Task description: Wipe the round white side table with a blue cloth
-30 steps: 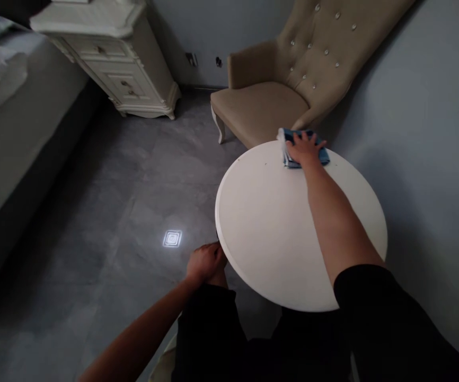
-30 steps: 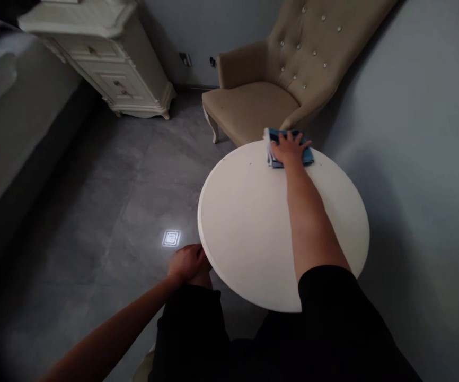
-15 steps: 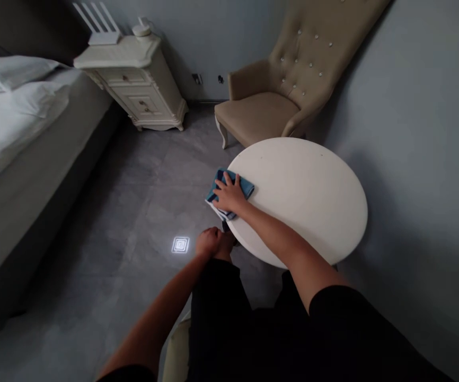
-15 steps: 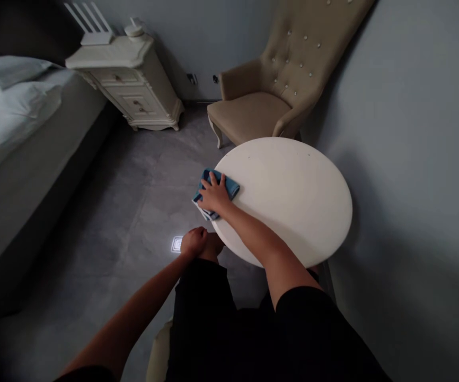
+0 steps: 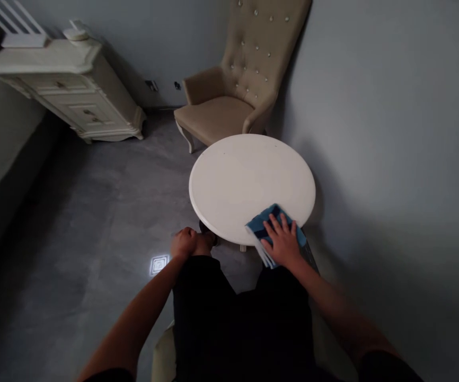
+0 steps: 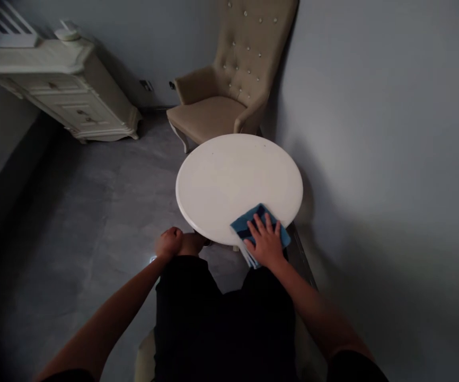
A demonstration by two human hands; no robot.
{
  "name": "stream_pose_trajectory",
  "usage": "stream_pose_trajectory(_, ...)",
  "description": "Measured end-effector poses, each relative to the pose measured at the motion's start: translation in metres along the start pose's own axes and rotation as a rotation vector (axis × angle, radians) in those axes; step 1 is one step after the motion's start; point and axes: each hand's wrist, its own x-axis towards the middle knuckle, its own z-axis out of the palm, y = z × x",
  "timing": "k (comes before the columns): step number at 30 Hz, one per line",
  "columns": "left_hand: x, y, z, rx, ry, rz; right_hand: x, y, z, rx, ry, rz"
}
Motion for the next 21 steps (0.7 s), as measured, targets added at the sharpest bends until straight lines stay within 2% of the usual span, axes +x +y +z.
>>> stream_pose_trajectory(4, 0.006, 0.011, -0.001, -0.015, -0.036, 0.039, 0.021, 0.067, -0.012, -0.038, 0.097, 0.326)
stream_pose_trajectory(6, 0.009, 0.015, -0.003, -0.005, -0.052, 0.05, 0.043, 0.096, -0.016, -0.032, 0.112, 0.43)
stream_pose_trajectory(12, 0.014, 0.026, -0.009, 0.031, -0.107, 0.081, 0.129, 0.169, -0.033, 0.002, 0.117, 0.528)
stream_pose_trajectory(16, 0.016, 0.028, -0.012, 0.025, -0.109, 0.113, 0.2, 0.194, -0.049, 0.007, 0.123, 0.583)
stream_pose_trajectory(21, 0.02, 0.029, -0.014, 0.014, -0.138, 0.126, 0.298, 0.191, -0.065, 0.006, 0.106, 0.666)
